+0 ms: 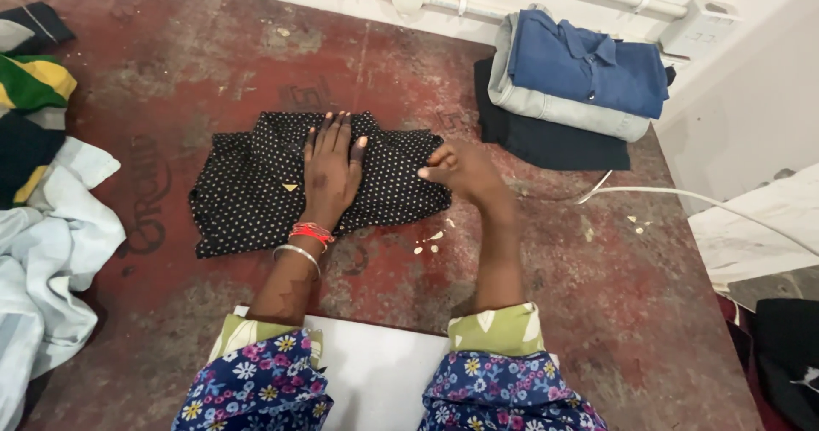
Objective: The person folds a black polka-dotted shirt and places it on a stack, then folds a striped sweater and places it on the same stack. The person uses their hands to smooth and align the garments during folding.
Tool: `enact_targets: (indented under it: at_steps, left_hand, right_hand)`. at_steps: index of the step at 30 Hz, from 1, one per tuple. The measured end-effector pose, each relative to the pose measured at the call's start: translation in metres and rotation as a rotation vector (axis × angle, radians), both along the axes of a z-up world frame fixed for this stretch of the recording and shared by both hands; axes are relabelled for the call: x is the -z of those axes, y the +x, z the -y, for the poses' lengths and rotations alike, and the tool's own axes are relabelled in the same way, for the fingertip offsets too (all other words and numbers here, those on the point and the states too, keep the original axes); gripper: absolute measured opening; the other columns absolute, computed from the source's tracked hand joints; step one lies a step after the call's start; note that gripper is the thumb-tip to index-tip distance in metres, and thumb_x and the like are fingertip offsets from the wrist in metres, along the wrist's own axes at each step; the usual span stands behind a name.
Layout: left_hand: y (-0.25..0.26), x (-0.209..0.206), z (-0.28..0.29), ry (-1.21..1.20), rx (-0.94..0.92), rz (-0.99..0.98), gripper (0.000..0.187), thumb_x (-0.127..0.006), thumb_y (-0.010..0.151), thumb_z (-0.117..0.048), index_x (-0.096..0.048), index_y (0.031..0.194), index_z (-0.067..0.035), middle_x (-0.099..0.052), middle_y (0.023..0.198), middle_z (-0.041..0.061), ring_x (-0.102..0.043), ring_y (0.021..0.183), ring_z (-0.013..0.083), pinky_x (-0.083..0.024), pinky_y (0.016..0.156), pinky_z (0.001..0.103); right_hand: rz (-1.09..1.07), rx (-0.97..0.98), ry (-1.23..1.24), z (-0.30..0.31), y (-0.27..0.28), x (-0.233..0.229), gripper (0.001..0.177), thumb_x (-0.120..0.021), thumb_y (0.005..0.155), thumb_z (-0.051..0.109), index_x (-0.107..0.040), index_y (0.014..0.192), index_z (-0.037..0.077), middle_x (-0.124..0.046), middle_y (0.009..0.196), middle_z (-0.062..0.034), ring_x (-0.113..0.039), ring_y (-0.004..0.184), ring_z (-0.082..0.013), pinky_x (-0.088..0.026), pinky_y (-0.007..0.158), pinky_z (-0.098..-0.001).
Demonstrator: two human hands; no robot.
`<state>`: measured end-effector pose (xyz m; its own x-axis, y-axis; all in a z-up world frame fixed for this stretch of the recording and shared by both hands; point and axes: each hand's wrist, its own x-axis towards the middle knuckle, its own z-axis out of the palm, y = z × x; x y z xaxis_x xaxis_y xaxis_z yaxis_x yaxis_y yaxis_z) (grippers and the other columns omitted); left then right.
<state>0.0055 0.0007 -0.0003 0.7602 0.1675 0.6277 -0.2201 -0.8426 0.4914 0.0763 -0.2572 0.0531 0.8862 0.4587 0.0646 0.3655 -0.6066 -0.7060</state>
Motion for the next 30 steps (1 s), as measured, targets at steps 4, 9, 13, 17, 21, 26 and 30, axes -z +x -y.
enact_targets:
  at_steps: [4, 9, 13, 17, 21, 26, 30]
  left_hand:
    - [-0.009, -0.013, 0.004, -0.002, 0.052, 0.049, 0.046, -0.047, 0.108, -0.026, -0.056, 0.144, 0.002, -0.057, 0.148, 0.017, -0.043, 0.146, 0.0322, -0.023, 0.124, 0.05]
    - [-0.015, -0.015, 0.0, -0.121, 0.057, 0.048, 0.034, -0.047, 0.11, -0.022, -0.063, 0.133, -0.003, -0.063, 0.141, 0.011, -0.048, 0.146, 0.027, -0.025, 0.128, 0.048]
    - [-0.014, -0.006, -0.003, -0.182, 0.033, -0.036, 0.036, -0.044, 0.111, -0.026, -0.064, 0.133, -0.005, -0.063, 0.143, 0.008, -0.047, 0.148, 0.0238, -0.027, 0.131, 0.046]
    - [-0.016, 0.0, -0.007, 0.149, 0.071, -0.138, 0.058, -0.042, 0.109, -0.04, -0.048, 0.148, 0.001, -0.042, 0.161, 0.016, -0.03, 0.153, 0.0312, -0.019, 0.125, 0.05]
    - [-0.024, 0.002, -0.011, 0.193, 0.073, -0.202, 0.072, -0.039, 0.106, -0.048, -0.034, 0.158, 0.0, -0.031, 0.166, 0.017, -0.022, 0.155, 0.0325, -0.015, 0.125, 0.051]
    - [-0.032, -0.007, -0.01, 0.193, 0.061, -0.168, 0.071, -0.039, 0.107, -0.047, -0.035, 0.158, 0.002, -0.033, 0.166, 0.019, -0.024, 0.156, 0.0327, -0.016, 0.126, 0.051]
    - [-0.038, -0.016, 0.005, 0.245, 0.124, -0.097, 0.067, -0.042, 0.109, -0.044, -0.038, 0.157, 0.003, -0.038, 0.165, 0.019, -0.028, 0.157, 0.0314, -0.018, 0.129, 0.05]
  right_hand:
    - [0.007, -0.124, 0.003, -0.03, -0.012, 0.007, 0.035, -0.087, 0.08, 0.03, -0.07, 0.093, 0.001, -0.066, 0.077, 0.0001, -0.058, 0.072, -0.0079, -0.047, 0.063, -0.0278]
    - [-0.268, -0.244, 0.209, -0.004, 0.005, 0.014, 0.037, -0.076, 0.098, 0.034, -0.059, 0.084, 0.004, -0.045, 0.075, 0.0064, -0.039, 0.068, -0.0048, -0.034, 0.057, -0.028]
    - [-0.397, 0.014, 0.136, 0.01, 0.014, 0.042, 0.03, -0.078, 0.088, 0.03, -0.063, 0.073, 0.009, -0.05, 0.066, 0.0079, -0.041, 0.059, -0.005, -0.033, 0.052, -0.0277]
    - [-0.334, 0.04, 0.09, 0.011, 0.028, 0.066, 0.041, -0.081, 0.087, 0.03, -0.056, 0.063, 0.008, -0.043, 0.062, 0.0077, -0.036, 0.057, -0.0056, -0.03, 0.05, -0.0299]
    - [-0.322, 0.085, 0.085, 0.009, 0.033, 0.071, 0.045, -0.081, 0.089, 0.03, -0.054, 0.063, 0.006, -0.04, 0.062, 0.0066, -0.033, 0.058, -0.007, -0.027, 0.05, -0.0318]
    - [0.064, 0.35, 0.066, -0.001, 0.019, 0.045, 0.03, -0.077, 0.091, 0.035, -0.073, 0.083, 0.006, -0.062, 0.061, -0.0023, -0.062, 0.06, -0.0099, -0.047, 0.059, -0.0316]
    - [0.372, 0.393, 0.213, -0.016, 0.002, 0.015, 0.026, -0.064, 0.097, 0.027, -0.075, 0.093, 0.004, -0.07, 0.081, -0.0158, -0.068, 0.074, -0.0275, -0.051, 0.071, -0.0401]
